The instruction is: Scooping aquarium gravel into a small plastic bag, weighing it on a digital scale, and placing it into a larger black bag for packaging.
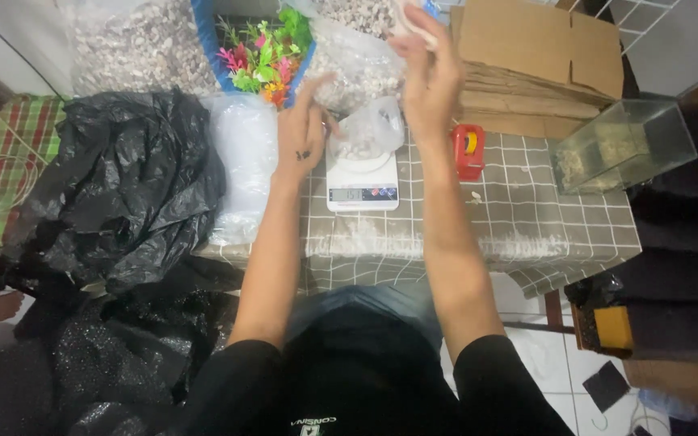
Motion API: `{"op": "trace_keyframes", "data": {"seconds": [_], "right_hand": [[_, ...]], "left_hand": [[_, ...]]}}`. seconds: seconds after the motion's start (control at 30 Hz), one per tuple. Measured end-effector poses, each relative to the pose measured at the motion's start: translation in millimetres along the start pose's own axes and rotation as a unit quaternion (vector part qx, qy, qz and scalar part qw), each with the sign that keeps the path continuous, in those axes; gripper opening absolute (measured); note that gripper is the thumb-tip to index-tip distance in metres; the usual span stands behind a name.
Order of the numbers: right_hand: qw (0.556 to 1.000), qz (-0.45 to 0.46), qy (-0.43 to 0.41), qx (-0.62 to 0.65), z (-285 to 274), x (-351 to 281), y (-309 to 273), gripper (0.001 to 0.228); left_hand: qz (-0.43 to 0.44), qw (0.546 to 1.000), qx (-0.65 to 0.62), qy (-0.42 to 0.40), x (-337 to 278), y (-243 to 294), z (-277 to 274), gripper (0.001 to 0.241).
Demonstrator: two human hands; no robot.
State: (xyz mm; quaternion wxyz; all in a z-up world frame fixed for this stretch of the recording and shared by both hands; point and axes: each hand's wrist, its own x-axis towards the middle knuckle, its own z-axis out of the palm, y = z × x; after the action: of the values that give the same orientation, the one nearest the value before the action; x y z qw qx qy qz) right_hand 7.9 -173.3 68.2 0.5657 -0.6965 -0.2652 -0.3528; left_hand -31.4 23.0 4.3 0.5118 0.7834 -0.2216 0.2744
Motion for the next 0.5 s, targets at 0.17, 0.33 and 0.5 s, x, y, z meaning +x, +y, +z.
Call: {"op": "trace_keyframes", "data": {"seconds": [0.17, 0.33, 0.5], "right_hand": [[0.968, 0.074, 0.196, 0.138, -22, -40, 44, 0.036], [0.867, 0.222, 0.302, 0.329, -40, -57, 83, 0.05], [0.831, 0.256, 0.28, 0.407, -47, -60, 76, 0.029]], "left_hand": [[0.003, 0.999, -0.02, 0.037, 0, 5, 5, 0.038], [0.004, 0.998, 0.028, 0.049, 2, 4, 5, 0.04], [0.002, 1.0, 0.016, 0.027, 3, 15, 7, 0.052]]}}
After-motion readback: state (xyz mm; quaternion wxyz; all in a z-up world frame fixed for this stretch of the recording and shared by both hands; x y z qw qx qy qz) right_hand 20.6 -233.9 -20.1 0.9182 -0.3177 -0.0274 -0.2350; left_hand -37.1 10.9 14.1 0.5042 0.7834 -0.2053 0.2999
